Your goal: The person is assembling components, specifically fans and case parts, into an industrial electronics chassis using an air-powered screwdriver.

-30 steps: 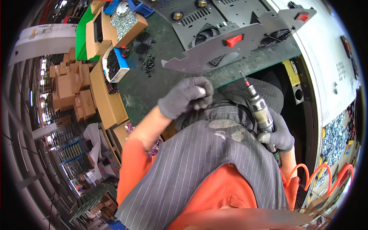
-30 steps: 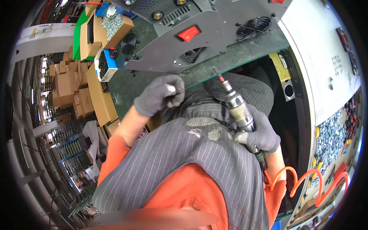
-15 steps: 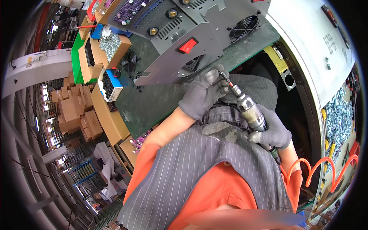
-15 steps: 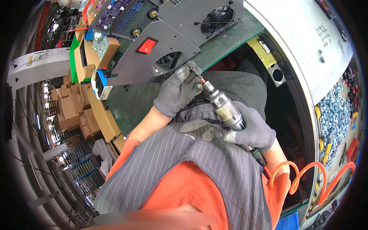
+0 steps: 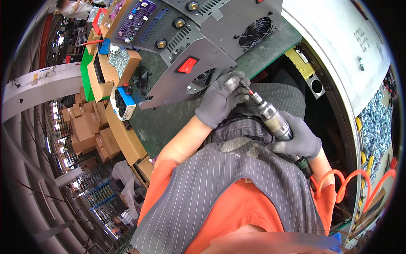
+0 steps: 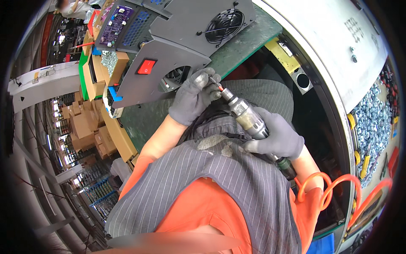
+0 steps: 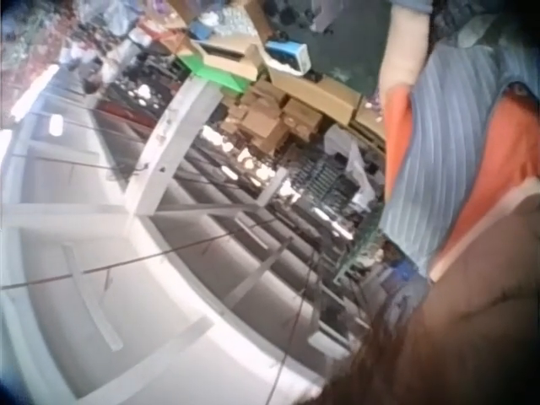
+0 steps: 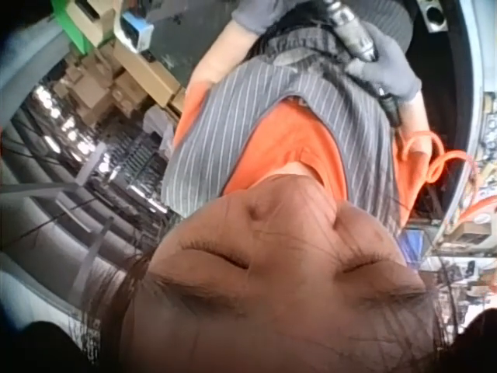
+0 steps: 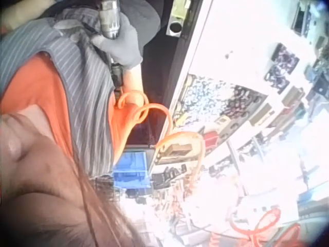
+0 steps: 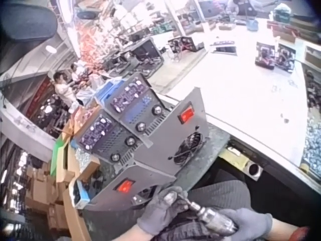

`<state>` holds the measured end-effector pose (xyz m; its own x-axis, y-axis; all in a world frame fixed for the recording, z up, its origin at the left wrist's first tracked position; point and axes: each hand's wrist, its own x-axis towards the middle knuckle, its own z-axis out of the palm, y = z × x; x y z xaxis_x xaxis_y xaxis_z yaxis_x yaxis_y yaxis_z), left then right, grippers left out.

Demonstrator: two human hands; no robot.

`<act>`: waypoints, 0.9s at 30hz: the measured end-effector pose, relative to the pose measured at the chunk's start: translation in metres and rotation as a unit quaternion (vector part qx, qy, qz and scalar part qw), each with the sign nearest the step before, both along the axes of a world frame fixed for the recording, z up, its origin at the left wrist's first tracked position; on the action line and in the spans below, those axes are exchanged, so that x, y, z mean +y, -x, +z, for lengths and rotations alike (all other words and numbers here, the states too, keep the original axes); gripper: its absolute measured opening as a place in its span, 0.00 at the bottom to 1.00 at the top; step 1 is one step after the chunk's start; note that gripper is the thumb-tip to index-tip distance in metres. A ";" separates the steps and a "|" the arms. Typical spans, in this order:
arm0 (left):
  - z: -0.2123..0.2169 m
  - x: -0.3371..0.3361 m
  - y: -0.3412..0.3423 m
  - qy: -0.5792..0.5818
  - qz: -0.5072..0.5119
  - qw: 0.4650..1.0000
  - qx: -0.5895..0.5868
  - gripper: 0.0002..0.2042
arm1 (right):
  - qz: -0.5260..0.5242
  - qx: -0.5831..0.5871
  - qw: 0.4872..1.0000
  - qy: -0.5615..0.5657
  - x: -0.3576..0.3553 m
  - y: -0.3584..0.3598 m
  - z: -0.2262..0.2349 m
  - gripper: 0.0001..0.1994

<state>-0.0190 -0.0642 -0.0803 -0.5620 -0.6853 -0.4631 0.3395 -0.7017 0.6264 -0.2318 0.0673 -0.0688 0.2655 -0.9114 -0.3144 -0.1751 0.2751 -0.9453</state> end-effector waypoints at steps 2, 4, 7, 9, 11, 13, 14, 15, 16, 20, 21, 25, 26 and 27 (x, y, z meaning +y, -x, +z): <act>-0.004 -0.006 -0.006 0.141 -0.088 0.986 -0.016 0.14 | -0.009 -0.244 0.966 -0.090 0.002 0.003 -0.010 0.33; 0.010 -0.006 -0.002 0.146 -0.105 0.982 -0.049 0.15 | -0.004 -0.312 0.940 -0.140 0.001 0.007 -0.008 0.33; 0.033 0.001 -0.003 0.270 -0.235 0.919 -0.165 0.18 | -0.028 -0.191 0.976 -0.104 -0.005 0.010 -0.009 0.35; 0.072 0.002 -0.003 0.522 -0.400 0.706 -0.264 0.20 | -0.086 -0.189 0.975 -0.073 -0.010 0.009 -0.016 0.37; 0.127 -0.010 0.007 0.735 -0.351 0.517 -0.264 0.21 | -0.093 -0.161 0.981 -0.052 -0.016 0.013 -0.022 0.38; 0.155 -0.029 0.017 0.831 -0.192 0.445 -0.273 0.20 | -0.101 -0.159 0.981 -0.055 -0.016 0.014 -0.025 0.38; 0.171 -0.040 0.025 0.849 -0.125 0.415 -0.302 0.20 | -0.105 -0.160 0.980 -0.053 -0.018 0.014 -0.025 0.38; 0.187 -0.046 0.037 0.848 -0.121 0.415 -0.307 0.20 | -0.103 -0.156 0.981 -0.060 -0.020 0.014 -0.022 0.37; 0.202 -0.052 0.050 0.780 -0.156 0.467 -0.387 0.26 | -0.096 -0.154 0.982 -0.059 -0.022 0.013 -0.021 0.37; 0.202 -0.105 0.074 0.469 -0.437 0.544 -0.541 0.28 | -0.082 -0.175 0.979 -0.065 -0.034 0.007 -0.017 0.36; 0.196 -0.114 0.076 0.415 -0.502 0.555 -0.518 0.26 | -0.081 -0.171 0.980 -0.061 -0.035 0.006 -0.017 0.35; 0.183 -0.123 0.073 0.470 -0.488 0.530 -0.510 0.26 | -0.072 -0.131 0.985 -0.082 -0.040 0.010 -0.007 0.33; 0.180 -0.127 0.075 0.489 -0.511 0.503 -0.496 0.25 | -0.074 -0.129 0.985 -0.086 -0.041 0.009 -0.008 0.33; 0.180 -0.130 0.075 0.507 -0.527 0.476 -0.488 0.25 | -0.068 -0.128 0.987 -0.073 -0.045 0.008 -0.008 0.33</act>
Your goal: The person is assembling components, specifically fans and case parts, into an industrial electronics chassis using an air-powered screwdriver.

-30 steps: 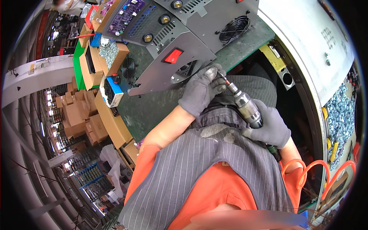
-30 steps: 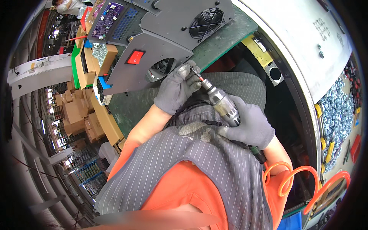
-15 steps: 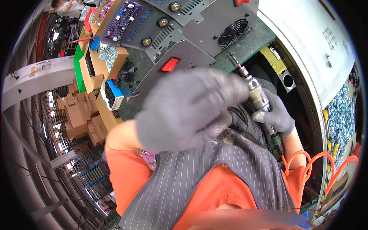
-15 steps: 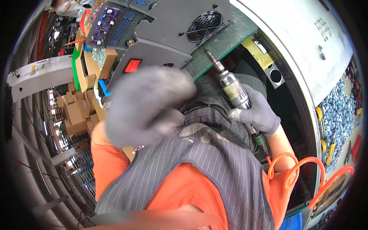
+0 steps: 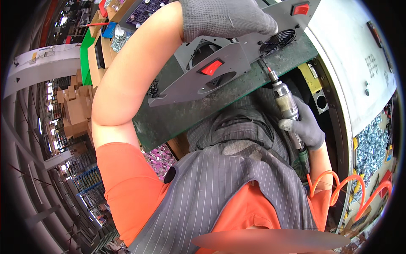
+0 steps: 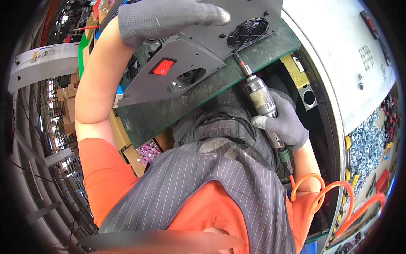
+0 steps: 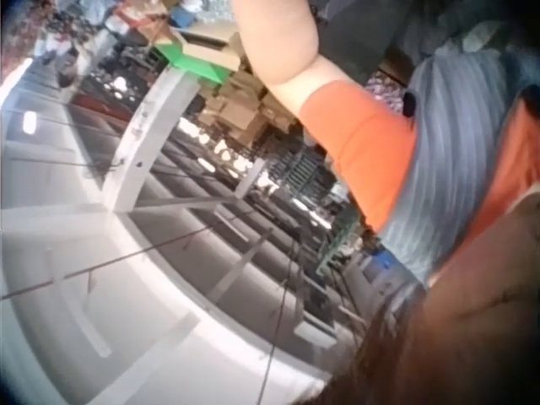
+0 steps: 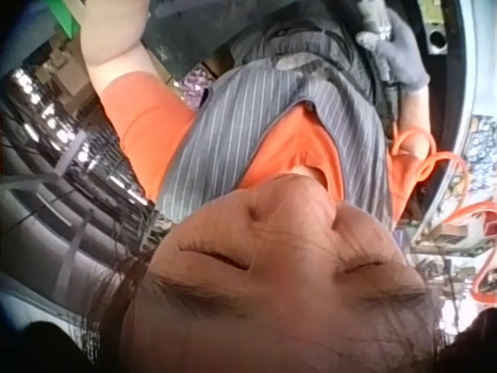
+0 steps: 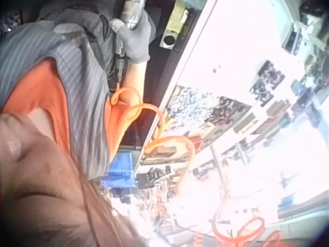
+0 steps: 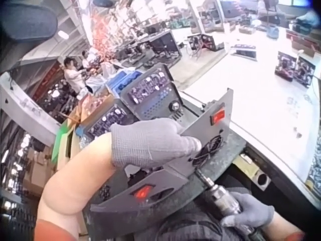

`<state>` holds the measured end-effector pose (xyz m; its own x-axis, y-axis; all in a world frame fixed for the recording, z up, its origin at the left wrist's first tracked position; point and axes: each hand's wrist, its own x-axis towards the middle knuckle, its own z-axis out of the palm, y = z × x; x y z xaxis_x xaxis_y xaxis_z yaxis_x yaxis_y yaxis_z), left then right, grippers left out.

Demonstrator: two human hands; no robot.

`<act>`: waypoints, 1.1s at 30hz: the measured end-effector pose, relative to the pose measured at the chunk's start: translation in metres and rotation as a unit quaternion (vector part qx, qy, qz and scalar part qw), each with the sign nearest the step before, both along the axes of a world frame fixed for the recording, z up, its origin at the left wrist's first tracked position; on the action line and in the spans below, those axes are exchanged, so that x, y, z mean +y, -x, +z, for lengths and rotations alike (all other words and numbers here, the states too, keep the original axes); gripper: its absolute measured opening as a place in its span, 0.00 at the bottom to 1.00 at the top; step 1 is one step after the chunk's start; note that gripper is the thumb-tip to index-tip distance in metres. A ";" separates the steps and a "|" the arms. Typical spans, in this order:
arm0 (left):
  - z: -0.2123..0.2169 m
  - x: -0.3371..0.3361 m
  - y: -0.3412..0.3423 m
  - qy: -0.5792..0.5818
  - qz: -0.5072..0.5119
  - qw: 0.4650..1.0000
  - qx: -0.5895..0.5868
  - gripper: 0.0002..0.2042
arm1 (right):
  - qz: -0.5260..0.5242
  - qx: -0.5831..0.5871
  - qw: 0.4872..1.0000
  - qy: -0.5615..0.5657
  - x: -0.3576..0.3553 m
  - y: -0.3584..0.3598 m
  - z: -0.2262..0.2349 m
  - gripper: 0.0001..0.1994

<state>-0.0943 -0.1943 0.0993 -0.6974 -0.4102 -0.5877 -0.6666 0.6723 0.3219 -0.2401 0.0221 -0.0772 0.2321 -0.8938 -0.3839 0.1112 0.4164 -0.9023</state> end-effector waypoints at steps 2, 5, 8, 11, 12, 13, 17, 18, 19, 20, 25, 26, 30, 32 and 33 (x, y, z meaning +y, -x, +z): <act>-0.003 0.001 -0.004 -0.005 0.053 0.999 -0.001 0.26 | -0.001 -0.045 0.999 -0.018 -0.004 -0.002 0.000 0.34; -0.008 -0.001 -0.024 -0.080 0.032 0.989 0.118 0.29 | 0.002 0.007 1.000 0.024 -0.004 -0.004 -0.008 0.36; -0.023 -0.020 -0.068 -0.107 0.014 0.932 0.347 0.30 | -0.032 -0.009 0.999 0.009 0.012 -0.004 -0.001 0.38; -0.009 0.002 -0.146 0.083 0.119 0.927 0.346 0.18 | -0.040 -0.021 0.999 0.003 0.026 -0.003 -0.022 0.39; -0.021 0.001 -0.176 0.130 0.179 0.925 0.310 0.20 | -0.031 -0.024 0.999 0.006 0.028 -0.006 -0.023 0.39; -0.036 0.007 -0.208 0.111 0.217 0.915 0.322 0.20 | -0.041 0.007 0.999 0.010 0.030 -0.009 -0.025 0.39; -0.078 0.059 -0.295 0.210 0.396 0.885 0.126 0.15 | -0.038 0.020 0.999 0.008 0.026 -0.013 -0.033 0.39; -0.090 0.070 -0.306 0.232 0.431 0.868 0.079 0.14 | -0.042 0.014 0.999 0.002 0.026 -0.014 -0.035 0.40; -0.097 0.080 -0.312 0.249 0.455 0.852 0.065 0.14 | -0.039 0.016 0.999 0.002 0.026 -0.014 -0.033 0.40; -0.114 0.084 -0.326 0.262 0.477 0.834 0.093 0.14 | -0.045 0.010 0.999 -0.008 0.026 -0.015 -0.031 0.41; -0.168 0.095 -0.347 0.226 0.601 0.739 0.206 0.13 | -0.052 0.053 0.997 -0.009 0.028 -0.014 -0.039 0.45; -0.171 0.093 -0.344 0.251 0.584 0.748 0.190 0.13 | -0.051 0.057 0.997 -0.008 0.028 -0.015 -0.040 0.45; -0.176 0.095 -0.346 0.332 0.529 0.763 0.164 0.10 | -0.048 0.043 0.998 0.002 0.031 -0.016 -0.037 0.45; -0.169 0.103 -0.345 0.424 0.457 0.774 0.109 0.10 | -0.044 0.035 0.998 -0.016 0.034 -0.017 -0.035 0.44; -0.161 0.107 -0.342 0.423 0.456 0.775 0.113 0.10 | -0.047 0.038 0.998 -0.015 0.036 -0.017 -0.034 0.44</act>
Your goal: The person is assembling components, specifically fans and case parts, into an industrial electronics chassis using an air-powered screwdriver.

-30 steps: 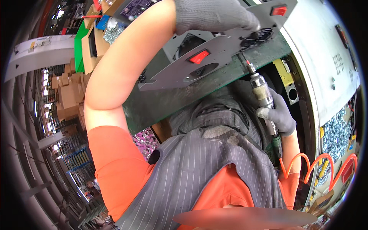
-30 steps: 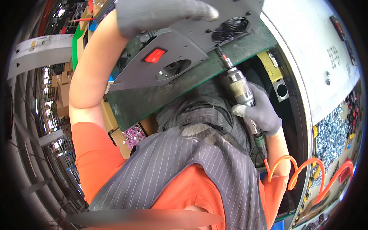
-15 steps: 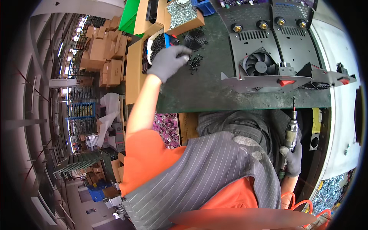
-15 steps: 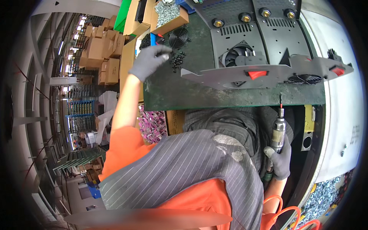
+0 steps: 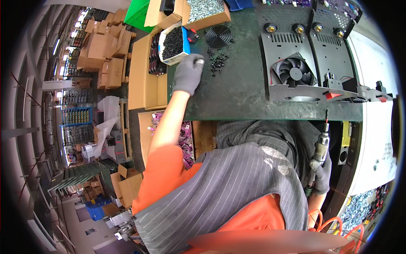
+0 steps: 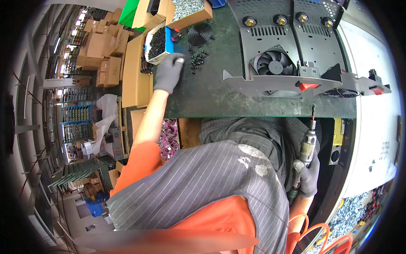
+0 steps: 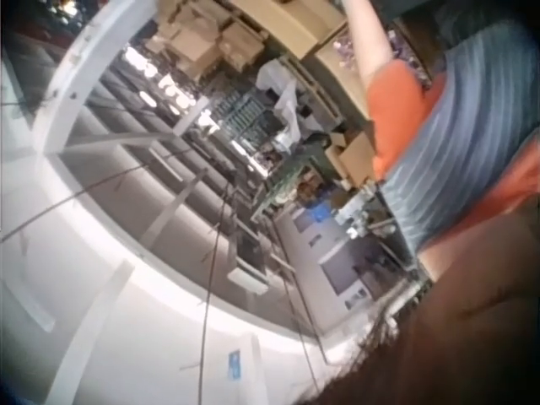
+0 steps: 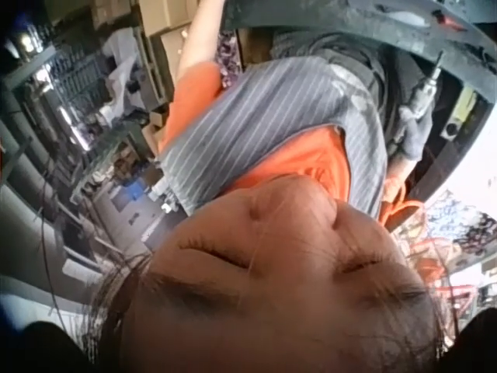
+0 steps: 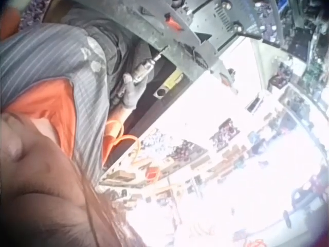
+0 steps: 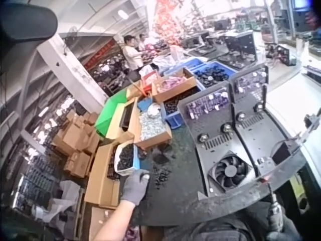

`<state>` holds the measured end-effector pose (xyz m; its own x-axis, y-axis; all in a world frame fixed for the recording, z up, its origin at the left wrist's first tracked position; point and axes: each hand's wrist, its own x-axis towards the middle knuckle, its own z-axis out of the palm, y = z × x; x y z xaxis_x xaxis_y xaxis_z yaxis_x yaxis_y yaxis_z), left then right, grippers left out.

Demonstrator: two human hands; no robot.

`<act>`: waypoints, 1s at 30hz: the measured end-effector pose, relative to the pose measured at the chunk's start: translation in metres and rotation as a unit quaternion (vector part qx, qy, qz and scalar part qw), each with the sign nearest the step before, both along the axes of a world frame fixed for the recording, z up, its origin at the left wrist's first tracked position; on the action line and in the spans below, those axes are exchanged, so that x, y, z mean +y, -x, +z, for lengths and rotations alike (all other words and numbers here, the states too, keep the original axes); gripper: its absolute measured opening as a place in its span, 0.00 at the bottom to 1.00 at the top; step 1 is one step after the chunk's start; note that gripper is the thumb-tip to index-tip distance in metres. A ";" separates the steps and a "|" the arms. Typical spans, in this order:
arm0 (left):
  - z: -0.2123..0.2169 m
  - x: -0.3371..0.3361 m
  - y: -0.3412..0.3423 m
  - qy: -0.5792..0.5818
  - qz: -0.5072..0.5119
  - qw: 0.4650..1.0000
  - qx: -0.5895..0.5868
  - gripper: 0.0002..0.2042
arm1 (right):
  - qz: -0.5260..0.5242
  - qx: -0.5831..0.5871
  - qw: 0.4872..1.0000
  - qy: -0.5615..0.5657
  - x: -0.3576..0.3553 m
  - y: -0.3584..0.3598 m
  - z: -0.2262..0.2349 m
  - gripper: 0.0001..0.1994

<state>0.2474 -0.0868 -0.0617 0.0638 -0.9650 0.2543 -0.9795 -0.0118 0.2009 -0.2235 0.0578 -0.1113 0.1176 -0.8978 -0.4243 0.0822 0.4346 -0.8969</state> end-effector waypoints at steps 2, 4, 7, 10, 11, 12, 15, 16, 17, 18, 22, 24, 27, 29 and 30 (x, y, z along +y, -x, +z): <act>0.008 0.001 0.014 -0.116 0.116 0.852 0.497 0.11 | -0.012 0.008 1.000 -0.023 0.001 0.001 -0.003 0.42; 0.020 0.017 0.040 -0.175 0.082 0.774 0.603 0.12 | -0.048 -0.004 0.999 -0.014 0.000 -0.011 0.012 0.42; 0.022 0.049 0.087 -0.372 -0.008 0.483 0.793 0.11 | 0.016 -0.040 0.999 -0.003 -0.001 -0.011 0.024 0.42; 0.010 0.061 0.141 -0.414 -0.062 0.559 0.715 0.14 | 0.117 -0.078 0.988 -0.058 -0.007 -0.020 0.051 0.40; 0.009 0.060 0.156 -0.395 -0.082 0.580 0.708 0.16 | 0.136 -0.065 0.988 -0.040 -0.005 -0.023 0.055 0.40; 0.011 0.060 0.169 -0.371 -0.101 0.602 0.700 0.17 | 0.159 -0.055 0.986 -0.021 -0.006 -0.024 0.058 0.39; 0.007 0.052 0.190 -0.354 -0.138 0.628 0.680 0.18 | 0.192 -0.018 0.981 0.013 -0.007 -0.028 0.072 0.34; 0.006 0.051 0.196 -0.364 -0.147 0.624 0.676 0.18 | 0.204 -0.009 0.979 0.006 -0.006 -0.026 0.073 0.33; 0.006 0.050 0.201 -0.363 -0.146 0.619 0.681 0.18 | 0.191 -0.008 0.982 0.006 -0.004 -0.025 0.074 0.33; 0.006 0.049 0.204 -0.360 -0.143 0.615 0.687 0.17 | 0.190 -0.003 0.982 0.010 -0.004 -0.024 0.075 0.33; 0.006 0.045 0.215 -0.368 -0.180 0.625 0.664 0.15 | 0.177 -0.015 0.984 0.027 0.005 -0.018 0.068 0.32; 0.008 0.044 0.221 -0.368 -0.199 0.637 0.647 0.14 | 0.170 -0.016 0.985 0.030 0.006 -0.015 0.066 0.32; 0.012 0.036 0.224 -0.358 -0.253 0.696 0.568 0.13 | 0.179 -0.021 0.983 0.016 0.004 -0.010 0.064 0.32; 0.018 0.029 0.227 -0.373 -0.256 0.713 0.536 0.14 | 0.190 -0.026 0.981 0.001 0.003 -0.006 0.062 0.32; 0.020 0.024 0.229 -0.386 -0.260 0.728 0.504 0.15 | 0.179 -0.040 0.983 0.025 0.004 -0.006 0.058 0.32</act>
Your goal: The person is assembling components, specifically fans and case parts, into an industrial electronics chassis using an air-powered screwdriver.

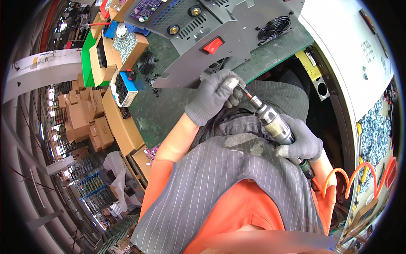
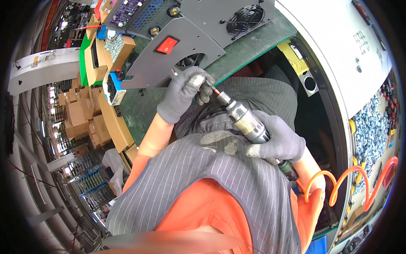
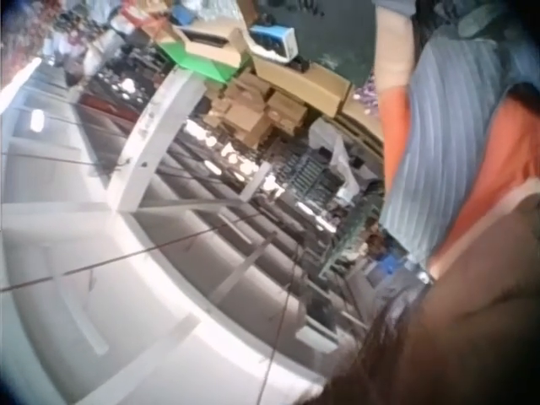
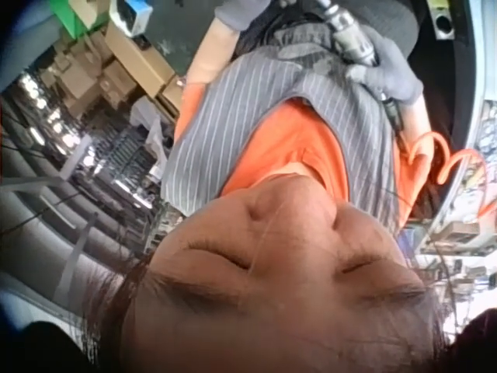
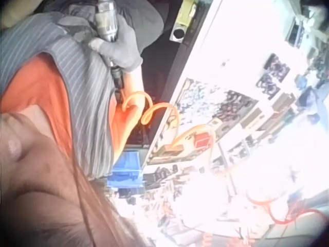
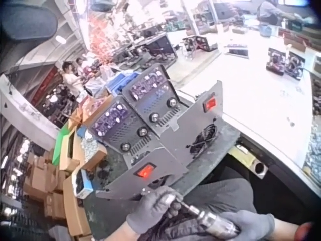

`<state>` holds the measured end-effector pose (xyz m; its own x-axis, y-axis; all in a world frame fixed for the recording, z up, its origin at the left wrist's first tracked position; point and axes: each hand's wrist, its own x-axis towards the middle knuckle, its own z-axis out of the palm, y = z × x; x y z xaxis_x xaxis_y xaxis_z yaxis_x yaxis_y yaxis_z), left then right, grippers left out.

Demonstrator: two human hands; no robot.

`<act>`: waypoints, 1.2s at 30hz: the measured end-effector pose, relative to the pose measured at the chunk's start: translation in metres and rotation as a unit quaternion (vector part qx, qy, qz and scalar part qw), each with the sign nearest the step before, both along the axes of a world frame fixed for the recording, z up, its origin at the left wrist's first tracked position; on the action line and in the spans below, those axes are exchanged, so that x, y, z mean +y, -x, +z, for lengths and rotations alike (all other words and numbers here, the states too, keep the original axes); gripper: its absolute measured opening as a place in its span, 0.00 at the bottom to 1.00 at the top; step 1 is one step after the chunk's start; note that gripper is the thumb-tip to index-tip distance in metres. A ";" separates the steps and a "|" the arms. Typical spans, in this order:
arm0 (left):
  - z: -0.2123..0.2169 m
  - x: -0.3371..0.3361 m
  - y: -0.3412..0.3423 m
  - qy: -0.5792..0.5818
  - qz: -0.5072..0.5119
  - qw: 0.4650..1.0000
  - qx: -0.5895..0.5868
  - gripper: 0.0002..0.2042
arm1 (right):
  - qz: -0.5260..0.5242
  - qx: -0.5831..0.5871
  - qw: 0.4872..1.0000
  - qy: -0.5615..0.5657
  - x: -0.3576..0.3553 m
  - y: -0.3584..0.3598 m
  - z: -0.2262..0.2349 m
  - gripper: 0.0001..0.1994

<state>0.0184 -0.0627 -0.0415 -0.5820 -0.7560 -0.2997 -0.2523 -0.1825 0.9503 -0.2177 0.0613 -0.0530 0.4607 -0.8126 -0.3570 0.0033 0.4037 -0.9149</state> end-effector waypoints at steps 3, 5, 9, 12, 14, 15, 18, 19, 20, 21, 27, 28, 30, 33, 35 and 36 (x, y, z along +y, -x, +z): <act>-0.001 -0.001 0.009 -0.035 -0.009 0.998 0.048 0.23 | -0.031 -0.040 0.999 0.010 0.003 0.005 -0.005 0.32; -0.007 -0.004 0.016 -0.167 -0.001 0.974 0.156 0.33 | -0.060 -0.047 0.997 0.001 0.001 0.012 -0.004 0.32; 0.014 0.000 0.007 -0.158 -0.154 0.975 0.004 0.29 | -0.156 -0.029 0.987 0.008 -0.005 0.044 -0.016 0.35; 0.102 -0.011 0.024 0.097 -0.355 0.928 -0.056 0.25 | -0.195 0.080 0.977 0.043 -0.018 0.071 -0.020 0.34; 0.126 -0.017 0.032 0.258 -0.241 0.933 0.074 0.27 | -0.185 0.112 0.976 0.031 -0.020 0.081 -0.019 0.33; 0.151 -0.016 0.045 0.266 -0.141 0.953 -0.036 0.27 | -0.186 0.111 0.976 0.033 -0.021 0.083 -0.021 0.33; 0.147 -0.070 0.079 0.418 -0.099 0.901 -0.067 0.24 | -0.194 0.108 0.974 0.049 -0.029 0.082 -0.025 0.32; 0.139 -0.084 0.082 0.406 -0.118 0.899 -0.116 0.24 | -0.187 0.117 0.974 0.051 -0.033 0.081 -0.026 0.32; 0.132 -0.095 0.085 0.392 -0.137 0.894 -0.165 0.24 | -0.180 0.126 0.974 0.052 -0.037 0.080 -0.027 0.32; 0.127 -0.104 0.088 0.390 -0.137 0.895 -0.167 0.24 | -0.166 0.134 0.976 0.048 -0.039 0.079 -0.024 0.32; 0.127 -0.115 0.101 0.253 -0.256 0.886 -0.292 0.19 | -0.153 0.112 0.981 0.042 -0.054 0.089 -0.021 0.29; 0.124 -0.116 0.099 0.247 -0.256 0.888 -0.293 0.19 | -0.134 0.134 0.981 0.027 -0.058 0.090 -0.016 0.28; 0.120 -0.119 0.097 0.310 -0.271 0.869 -0.274 0.19 | -0.146 0.132 0.980 0.032 -0.058 0.090 -0.016 0.28; 0.139 -0.116 0.108 0.209 -0.272 0.894 -0.288 0.21 | -0.107 0.140 0.984 0.012 -0.064 0.094 -0.017 0.38; 0.129 -0.130 0.069 0.252 -0.299 0.902 -0.184 0.29 | -0.127 0.109 0.986 0.018 -0.058 0.088 -0.015 0.39; 0.134 -0.113 0.075 0.126 -0.196 0.969 -0.089 0.31 | -0.159 0.079 0.984 0.009 -0.052 0.085 -0.019 0.39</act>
